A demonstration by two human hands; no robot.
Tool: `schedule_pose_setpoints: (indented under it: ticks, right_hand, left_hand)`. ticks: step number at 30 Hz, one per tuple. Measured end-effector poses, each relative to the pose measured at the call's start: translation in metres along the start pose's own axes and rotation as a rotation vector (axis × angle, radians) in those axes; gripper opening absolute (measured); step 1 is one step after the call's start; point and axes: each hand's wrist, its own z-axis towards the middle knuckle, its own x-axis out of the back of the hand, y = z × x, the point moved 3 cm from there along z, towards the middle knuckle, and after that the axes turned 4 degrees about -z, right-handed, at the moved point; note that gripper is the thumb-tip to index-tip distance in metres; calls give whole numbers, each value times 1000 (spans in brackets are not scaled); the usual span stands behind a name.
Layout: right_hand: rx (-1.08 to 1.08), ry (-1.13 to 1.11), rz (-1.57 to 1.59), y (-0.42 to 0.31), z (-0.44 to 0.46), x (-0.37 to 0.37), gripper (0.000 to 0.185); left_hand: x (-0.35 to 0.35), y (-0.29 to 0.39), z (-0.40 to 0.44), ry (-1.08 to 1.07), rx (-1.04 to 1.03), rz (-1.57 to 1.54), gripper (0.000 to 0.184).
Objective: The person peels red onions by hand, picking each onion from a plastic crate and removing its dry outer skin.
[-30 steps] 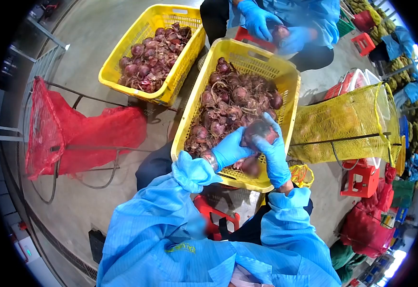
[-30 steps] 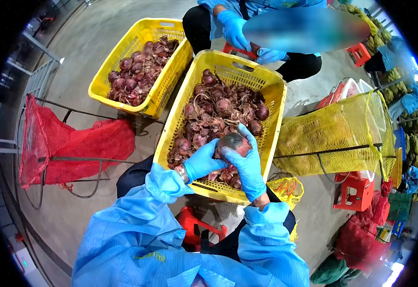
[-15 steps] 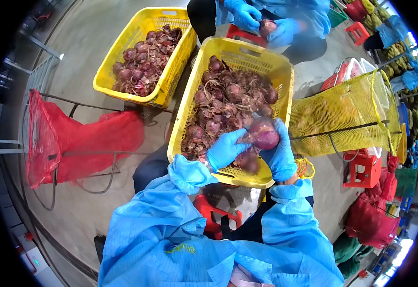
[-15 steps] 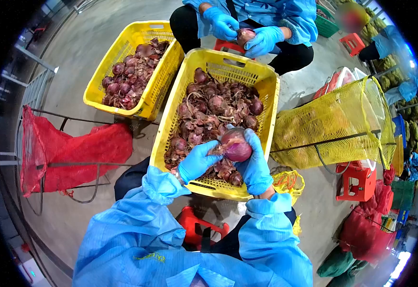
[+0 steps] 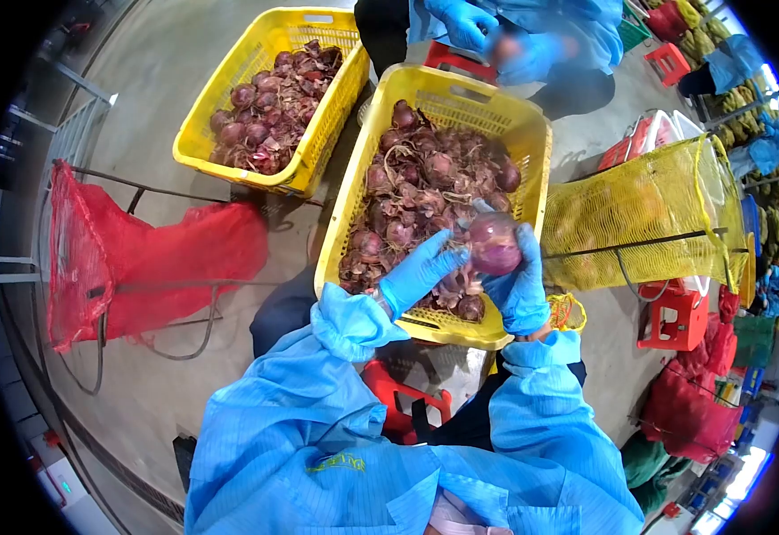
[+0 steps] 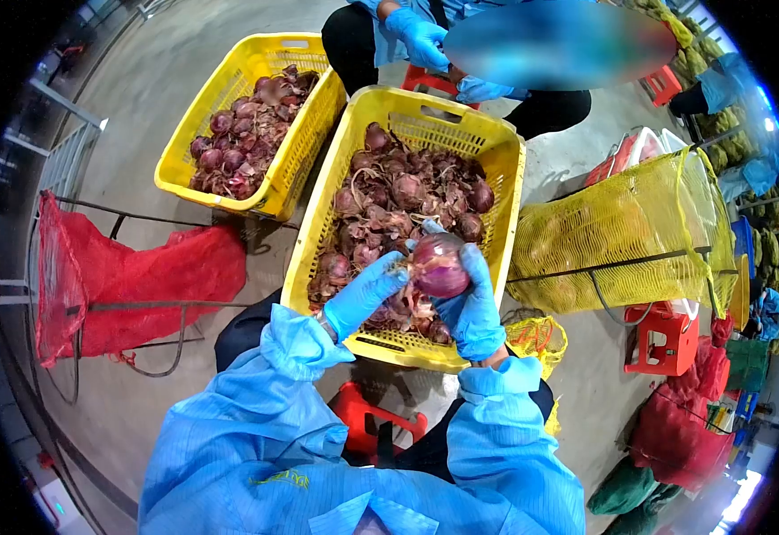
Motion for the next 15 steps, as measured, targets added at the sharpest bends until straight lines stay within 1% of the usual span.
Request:
schedule_pose_setpoints:
  ticks: [1, 4, 5, 8, 9, 12, 15]
  right_hand:
    - [31, -36, -25, -1, 0, -8, 62]
    - [86, -45, -178, 1, -2, -5, 74]
    - [80, -53, -170, 2, -4, -7, 75]
    - [107, -22, -341, -2, -2, -18, 76]
    - [104, 20, -270, -2, -1, -18, 70]
    - [175, 58, -414, -7, -1, -16, 74]
    - [273, 62, -637, -11, -1, -16, 78]
  left_hand:
    - [0, 0, 1, -16, -6, 41, 52]
    - [8, 0, 4, -34, -46, -31, 44]
    - [11, -3, 6, -11, -38, -169, 36]
    - [9, 7, -1, 212, -138, -152, 24]
    - [9, 8, -1, 247, -128, -163, 21]
    - [12, 3, 6, 196, -194, 16, 27]
    - [6, 8, 3, 288, -431, 271, 12]
